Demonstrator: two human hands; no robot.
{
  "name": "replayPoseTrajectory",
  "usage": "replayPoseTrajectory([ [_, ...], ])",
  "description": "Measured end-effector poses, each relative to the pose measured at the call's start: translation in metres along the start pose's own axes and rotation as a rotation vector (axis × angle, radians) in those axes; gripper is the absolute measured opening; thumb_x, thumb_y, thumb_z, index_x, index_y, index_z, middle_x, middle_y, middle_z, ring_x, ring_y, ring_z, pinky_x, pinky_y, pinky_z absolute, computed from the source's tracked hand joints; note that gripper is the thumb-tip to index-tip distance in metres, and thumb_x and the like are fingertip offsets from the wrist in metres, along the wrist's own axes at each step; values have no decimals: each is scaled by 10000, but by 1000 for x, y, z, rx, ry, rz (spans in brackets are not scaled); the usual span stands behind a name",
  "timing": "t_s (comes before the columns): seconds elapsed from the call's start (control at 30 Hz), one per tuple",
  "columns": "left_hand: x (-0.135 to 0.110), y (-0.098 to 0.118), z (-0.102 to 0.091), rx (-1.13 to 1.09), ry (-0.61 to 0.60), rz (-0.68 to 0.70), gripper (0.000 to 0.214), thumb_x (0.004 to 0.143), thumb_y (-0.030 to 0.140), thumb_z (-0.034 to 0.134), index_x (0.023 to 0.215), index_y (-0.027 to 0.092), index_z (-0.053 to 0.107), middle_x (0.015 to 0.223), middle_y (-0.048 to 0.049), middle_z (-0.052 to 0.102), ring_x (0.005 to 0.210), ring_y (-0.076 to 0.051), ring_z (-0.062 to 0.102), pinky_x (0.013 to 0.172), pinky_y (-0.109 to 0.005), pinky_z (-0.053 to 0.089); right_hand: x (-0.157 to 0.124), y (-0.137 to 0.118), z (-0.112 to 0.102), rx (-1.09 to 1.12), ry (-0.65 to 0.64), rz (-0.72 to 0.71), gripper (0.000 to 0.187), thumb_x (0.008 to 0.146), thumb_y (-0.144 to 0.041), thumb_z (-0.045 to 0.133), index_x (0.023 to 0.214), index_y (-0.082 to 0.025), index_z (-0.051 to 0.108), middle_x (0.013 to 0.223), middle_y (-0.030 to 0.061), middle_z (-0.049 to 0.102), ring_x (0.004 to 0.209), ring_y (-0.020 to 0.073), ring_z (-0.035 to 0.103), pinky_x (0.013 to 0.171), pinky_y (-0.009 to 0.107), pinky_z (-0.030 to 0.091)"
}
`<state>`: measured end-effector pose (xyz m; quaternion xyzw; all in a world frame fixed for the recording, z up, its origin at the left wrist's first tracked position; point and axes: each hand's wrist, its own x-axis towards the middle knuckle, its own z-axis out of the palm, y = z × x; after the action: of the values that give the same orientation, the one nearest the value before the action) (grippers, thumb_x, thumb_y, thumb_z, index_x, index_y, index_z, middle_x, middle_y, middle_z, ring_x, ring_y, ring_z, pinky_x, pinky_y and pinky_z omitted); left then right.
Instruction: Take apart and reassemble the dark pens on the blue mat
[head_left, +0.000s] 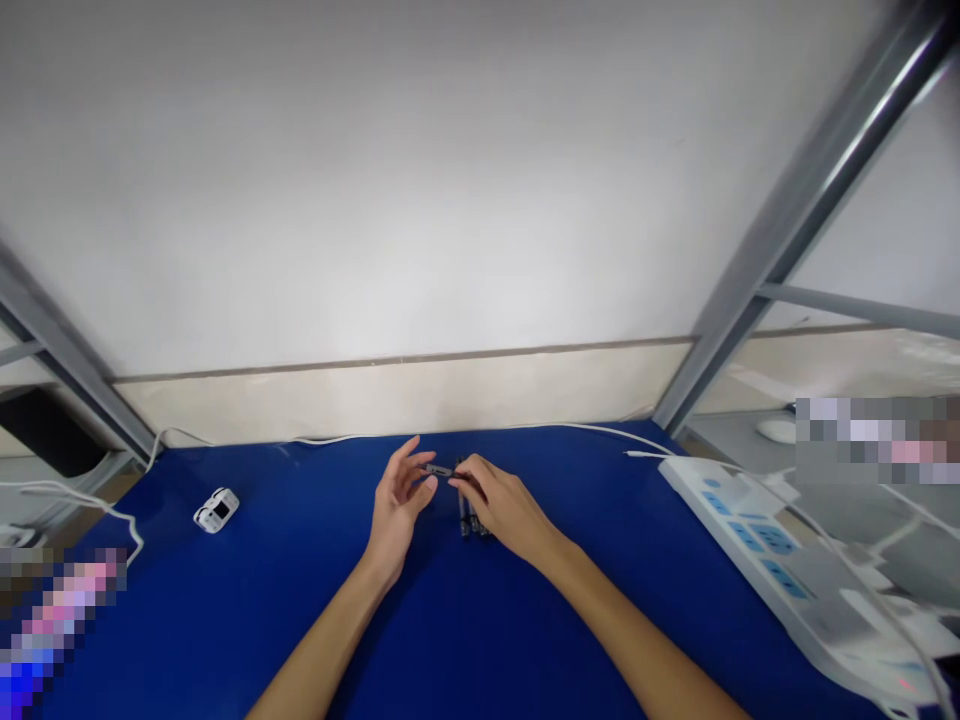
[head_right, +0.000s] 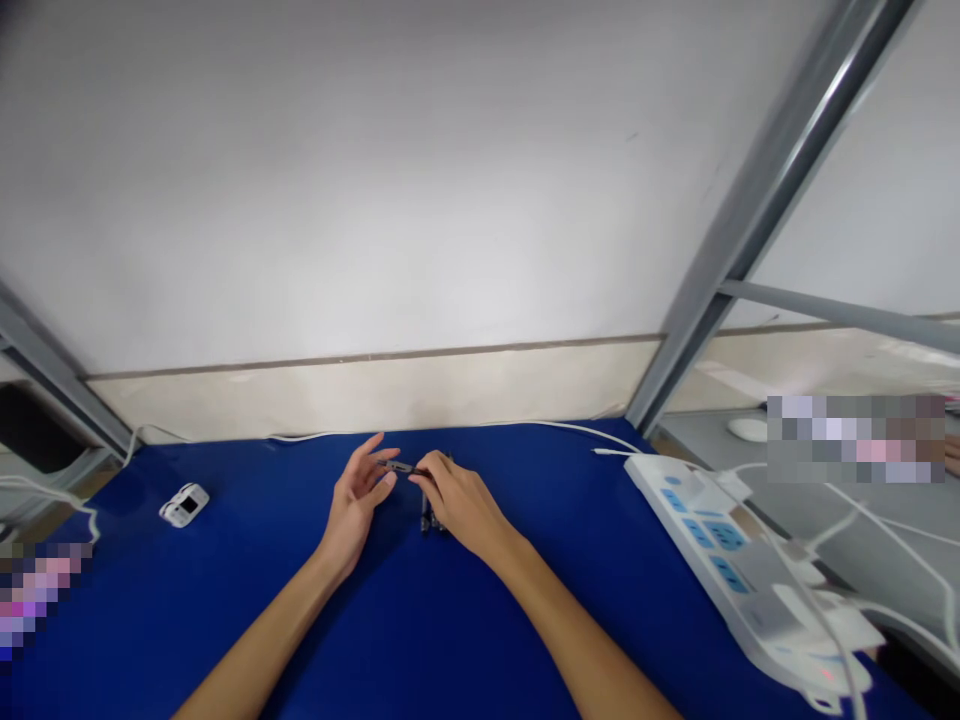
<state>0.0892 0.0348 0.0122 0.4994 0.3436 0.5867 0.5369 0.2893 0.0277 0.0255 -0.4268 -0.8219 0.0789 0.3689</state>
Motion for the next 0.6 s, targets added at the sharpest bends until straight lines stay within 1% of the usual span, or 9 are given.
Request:
replayPoseTrajectory([
  [0.1,0,0,0,11,16,-34,466,839,428,805,1246,228,696,1169,-119,754,1089,-256,704,1006,-402,516,0,0,0,-16,-8,2,96,1084,-306,487,1065,-245,560,977,43,661,810,192,658,721,298,482],
  [0.13,0,0,0,3,8,-33,443,842,426,802,1223,221,705,1161,-122,759,1102,-261,702,1023,-410,507,-1,1,1,-22,-13,1,97,1084,-306,487,1071,-246,561,979,44,662,811,192,658,723,299,481],
  [0.17,0,0,0,-19,-6,-24,467,837,413,808,1252,232,692,1197,-122,753,1148,-267,690,1051,-418,492,-1,1,1,-29,-14,-1,97,1085,-306,486,1074,-246,562,981,45,664,810,192,659,723,300,480],
  [0.27,1,0,0,-90,-14,-1,686,786,359,856,1412,302,580,1343,-105,701,1265,-276,639,1100,-433,465,-1,2,1,-49,-5,-11,97,1084,-307,487,1080,-246,563,997,50,673,822,195,668,723,299,479],
  [0.3,1,-1,-1,-78,3,-12,667,785,362,856,1395,290,597,1319,-109,713,1235,-278,657,1086,-436,476,-1,2,1,-56,-2,-13,98,1084,-310,488,1079,-246,562,1002,50,677,826,196,671,726,299,480],
  [0.4,2,-1,-2,-8,19,-52,447,822,404,818,1210,209,712,1159,-132,767,1093,-280,719,1039,-443,505,-1,3,2,-85,1,-15,107,1083,-322,492,1065,-245,564,984,44,683,796,190,674,706,290,475],
  [0.43,2,0,-2,-10,6,-46,442,822,401,817,1207,209,714,1167,-134,766,1112,-283,713,1045,-442,501,-1,3,2,-95,6,-15,109,1081,-324,496,1057,-245,567,968,39,686,770,186,672,686,285,469],
  [0.53,3,0,-2,-55,-2,12,608,790,365,848,1352,272,637,1321,-116,713,1248,-282,652,1078,-427,485,0,3,1,-118,28,-13,105,1074,-324,511,1045,-244,574,952,34,699,710,175,666,643,275,451],
  [0.6,3,0,-2,-22,28,-2,543,809,398,830,1307,253,668,1247,-120,741,1151,-278,696,1021,-427,520,0,2,1,-130,31,-18,108,1073,-325,513,1041,-242,575,964,37,707,701,170,665,641,273,447],
])
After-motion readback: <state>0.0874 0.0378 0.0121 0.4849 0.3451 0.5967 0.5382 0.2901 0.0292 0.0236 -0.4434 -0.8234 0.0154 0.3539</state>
